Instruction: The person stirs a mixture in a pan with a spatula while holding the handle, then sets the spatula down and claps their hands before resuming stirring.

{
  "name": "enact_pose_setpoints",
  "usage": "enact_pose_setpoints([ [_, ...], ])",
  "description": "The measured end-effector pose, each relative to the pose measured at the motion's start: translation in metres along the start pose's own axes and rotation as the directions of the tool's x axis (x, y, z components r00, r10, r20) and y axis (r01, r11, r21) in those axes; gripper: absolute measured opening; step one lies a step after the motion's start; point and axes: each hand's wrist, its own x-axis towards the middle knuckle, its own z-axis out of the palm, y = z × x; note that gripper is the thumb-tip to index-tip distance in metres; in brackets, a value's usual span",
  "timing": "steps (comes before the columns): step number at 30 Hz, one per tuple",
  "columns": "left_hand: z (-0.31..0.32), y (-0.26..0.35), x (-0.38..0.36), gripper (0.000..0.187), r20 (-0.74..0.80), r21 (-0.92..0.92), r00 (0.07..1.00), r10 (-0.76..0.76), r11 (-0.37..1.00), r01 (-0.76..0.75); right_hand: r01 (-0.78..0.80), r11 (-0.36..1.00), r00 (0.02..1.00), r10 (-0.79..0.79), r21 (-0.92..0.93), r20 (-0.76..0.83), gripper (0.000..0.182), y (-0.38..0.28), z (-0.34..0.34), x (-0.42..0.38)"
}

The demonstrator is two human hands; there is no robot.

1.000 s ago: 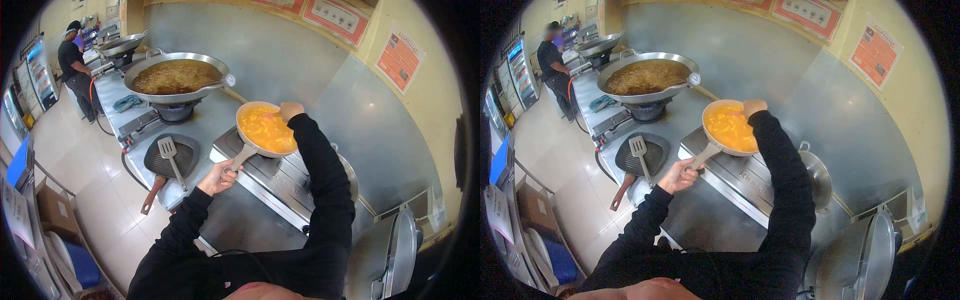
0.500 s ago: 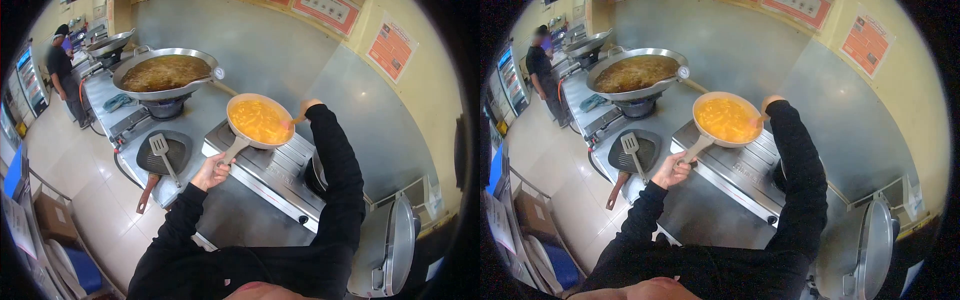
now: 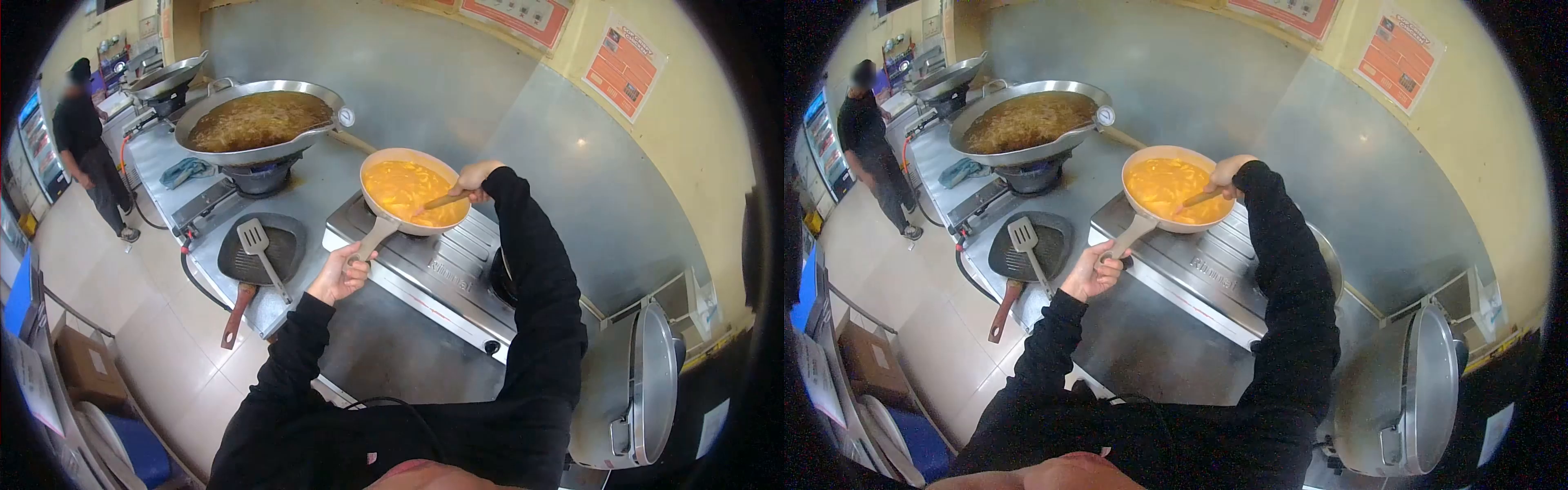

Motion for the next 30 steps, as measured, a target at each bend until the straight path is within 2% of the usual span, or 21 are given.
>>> enact_pose_setpoints([
  [2,0.000,0.002,0.000,0.035,0.012,0.000,1.000,-0.007,1.000,0.007,0.077,0.997,0.991,-0.077,0.000,-0.114,0.035,0.001,0.003,0.004],
  [5,-0.002,0.003,0.001,0.035,0.021,-0.003,1.000,-0.021,1.000,0.021,0.187,0.935,0.926,-0.271,-0.302,-0.263,0.033,-0.004,-0.004,-0.015],
  [8,0.000,0.002,0.000,0.036,0.002,-0.004,1.000,-0.020,1.000,0.020,0.183,0.900,0.857,-0.343,-0.395,-0.385,0.024,-0.004,-0.011,-0.042],
  [11,0.001,0.002,-0.001,0.036,0.007,0.005,1.000,-0.013,1.000,0.013,0.238,0.778,0.659,-0.570,-0.582,-0.491,0.022,0.011,-0.007,-0.050],
  [14,0.000,0.001,0.000,0.036,0.021,0.010,1.000,-0.005,1.000,0.004,0.157,0.733,0.673,-0.570,-0.662,-0.472,0.022,0.012,0.012,-0.074],
  [17,0.001,0.001,-0.001,0.036,0.020,0.002,1.000,-0.003,1.000,0.003,0.196,0.697,0.692,-0.597,-0.689,-0.406,0.025,0.013,0.036,-0.081],
  [20,0.002,0.000,-0.001,0.037,0.014,-0.005,1.000,-0.001,1.000,0.001,0.298,0.667,0.695,-0.642,-0.683,-0.325,0.022,0.014,0.057,-0.050],
  [23,-0.001,0.001,0.000,0.038,0.024,-0.013,1.000,-0.004,1.000,0.005,0.298,0.687,0.695,-0.632,-0.663,-0.343,0.016,-0.010,0.064,-0.041],
  [24,-0.001,0.001,0.000,0.038,0.021,-0.012,1.000,-0.006,1.000,0.006,0.316,0.667,0.669,-0.661,-0.674,-0.341,0.014,-0.014,0.065,-0.031],
  [30,0.003,0.000,-0.002,0.038,0.001,-0.003,1.000,-0.001,1.000,0.001,0.251,0.729,0.664,-0.608,-0.637,-0.435,0.015,-0.043,0.058,0.022],
])
